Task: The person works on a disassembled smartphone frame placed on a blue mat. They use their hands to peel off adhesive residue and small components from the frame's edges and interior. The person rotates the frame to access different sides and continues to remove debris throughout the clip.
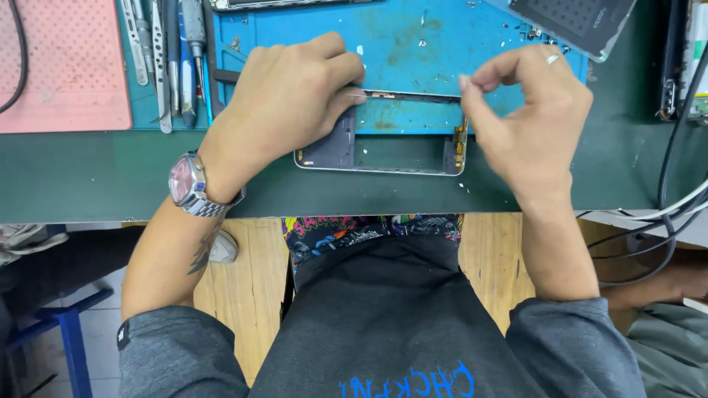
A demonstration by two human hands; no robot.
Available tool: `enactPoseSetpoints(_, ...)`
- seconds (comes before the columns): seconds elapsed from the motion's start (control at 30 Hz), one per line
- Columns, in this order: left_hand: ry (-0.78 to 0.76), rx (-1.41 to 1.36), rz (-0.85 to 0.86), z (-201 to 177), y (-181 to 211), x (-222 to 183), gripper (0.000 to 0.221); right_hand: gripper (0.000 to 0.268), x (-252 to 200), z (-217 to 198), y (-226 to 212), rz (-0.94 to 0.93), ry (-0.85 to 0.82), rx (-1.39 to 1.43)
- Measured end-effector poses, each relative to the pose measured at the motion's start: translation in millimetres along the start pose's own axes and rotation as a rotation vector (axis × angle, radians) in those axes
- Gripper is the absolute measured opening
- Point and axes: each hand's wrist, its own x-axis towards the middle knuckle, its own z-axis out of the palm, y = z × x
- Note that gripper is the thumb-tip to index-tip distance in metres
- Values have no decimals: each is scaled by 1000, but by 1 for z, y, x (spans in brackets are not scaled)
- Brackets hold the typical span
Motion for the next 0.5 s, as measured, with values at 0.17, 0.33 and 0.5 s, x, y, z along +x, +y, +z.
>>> enactPoseSetpoints(0.17,-21,25,-22,1,2,5,23,20,6,14,-3,-80,-115,18)
enactPoseSetpoints(0.33,51,-46,-18,-24,12,1,26,9,11,31,-3,-296,-179,-32)
enactPoseSetpoints(0.5,124,-120,-39,-51,29,-11,16,17,11,31,6,-331,-224,-63)
